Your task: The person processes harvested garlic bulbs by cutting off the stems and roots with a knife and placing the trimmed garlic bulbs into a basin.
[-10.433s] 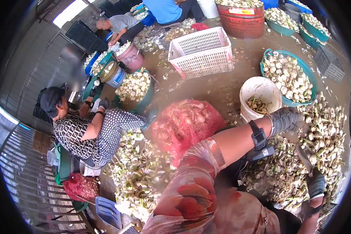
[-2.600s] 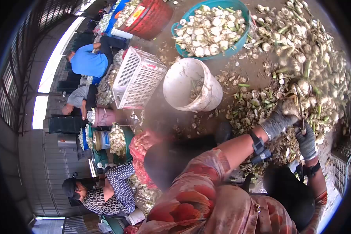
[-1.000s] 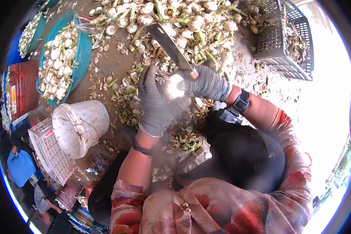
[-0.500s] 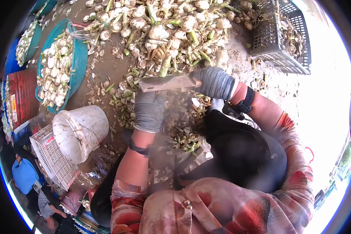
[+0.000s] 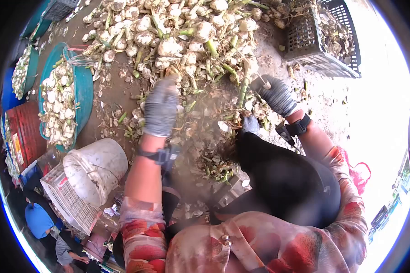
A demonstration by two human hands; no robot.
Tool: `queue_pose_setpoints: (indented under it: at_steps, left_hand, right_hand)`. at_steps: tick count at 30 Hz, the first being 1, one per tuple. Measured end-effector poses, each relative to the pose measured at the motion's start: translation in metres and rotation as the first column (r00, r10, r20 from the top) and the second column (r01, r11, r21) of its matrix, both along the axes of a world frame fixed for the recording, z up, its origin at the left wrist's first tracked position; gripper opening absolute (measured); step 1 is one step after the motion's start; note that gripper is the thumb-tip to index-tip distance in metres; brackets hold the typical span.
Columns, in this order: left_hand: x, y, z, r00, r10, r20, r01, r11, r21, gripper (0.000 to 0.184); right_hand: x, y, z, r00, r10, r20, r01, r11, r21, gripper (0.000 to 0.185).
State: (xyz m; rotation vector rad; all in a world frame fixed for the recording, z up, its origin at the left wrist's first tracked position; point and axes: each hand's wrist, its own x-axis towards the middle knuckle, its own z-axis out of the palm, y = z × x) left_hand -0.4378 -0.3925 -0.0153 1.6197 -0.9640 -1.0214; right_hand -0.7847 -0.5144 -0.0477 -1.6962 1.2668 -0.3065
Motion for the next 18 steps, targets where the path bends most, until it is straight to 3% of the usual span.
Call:
queue_pose_setpoints:
  at_steps: [1, 2, 3, 5, 6, 8, 12, 13, 15, 17, 18]
  left_hand:
    - [-0.068, -0.026, -0.013, 0.947, -0.273, 0.167, 0.265, 0.962, 0.070, 0.038]
    - [-0.087, -0.039, -0.038, 0.811, -0.483, 0.330, 0.447, 0.876, 0.184, 0.044]
    - [-0.099, -0.041, -0.059, 0.463, -0.565, 0.683, 0.502, 0.802, 0.324, 0.050]
    - [-0.100, -0.038, -0.077, 0.333, -0.538, 0.774, 0.414, 0.822, 0.392, 0.052]
    - [-0.100, -0.032, -0.080, 0.333, -0.539, 0.774, 0.413, 0.821, 0.394, 0.052]
    - [-0.097, -0.010, -0.081, 0.415, -0.543, 0.730, 0.195, 0.837, 0.512, 0.052]
    - [-0.095, 0.059, -0.076, 0.504, -0.757, 0.415, 0.373, 0.625, 0.686, 0.053]
    - [-0.097, 0.071, -0.068, 0.387, -0.866, 0.318, 0.467, 0.481, 0.742, 0.051]
    - [-0.098, 0.094, -0.068, 0.387, -0.892, 0.233, 0.491, 0.413, 0.767, 0.044]
    - [-0.084, 0.094, -0.054, 0.636, -0.691, 0.345, 0.541, 0.717, 0.440, 0.032]
    - [-0.070, 0.073, -0.047, 0.772, -0.494, 0.399, 0.383, 0.864, 0.328, 0.029]
  right_hand:
    - [0.000, 0.001, 0.005, 0.999, 0.031, -0.014, -0.031, 1.000, 0.006, 0.027]
    - [-0.006, 0.003, -0.003, 0.996, 0.046, -0.075, -0.045, 0.999, 0.015, 0.026]
    - [-0.010, 0.003, -0.006, 0.989, 0.071, -0.127, -0.071, 0.997, 0.009, 0.027]
    - [-0.011, 0.006, -0.006, 0.998, 0.046, -0.034, -0.045, 0.999, 0.021, 0.027]
    - [-0.016, 0.007, -0.011, 0.998, 0.033, -0.048, -0.032, 0.999, 0.021, 0.027]
    - [-0.030, 0.009, -0.028, 0.995, 0.026, -0.096, -0.021, 0.998, 0.056, 0.027]
    - [-0.025, 0.009, -0.022, 0.992, 0.045, -0.119, -0.042, 0.999, 0.026, 0.029]
    - [-0.021, 0.007, -0.019, 0.983, 0.082, -0.166, -0.088, 0.996, -0.033, 0.030]
    - [-0.009, 0.007, -0.004, 0.996, 0.083, -0.033, -0.083, 0.997, 0.003, 0.030]
    - [-0.008, 0.003, 0.001, 0.991, 0.123, -0.055, -0.123, 0.992, 0.003, 0.030]
    - [-0.010, 0.003, 0.003, 0.983, 0.164, -0.081, -0.164, 0.986, 0.008, 0.030]
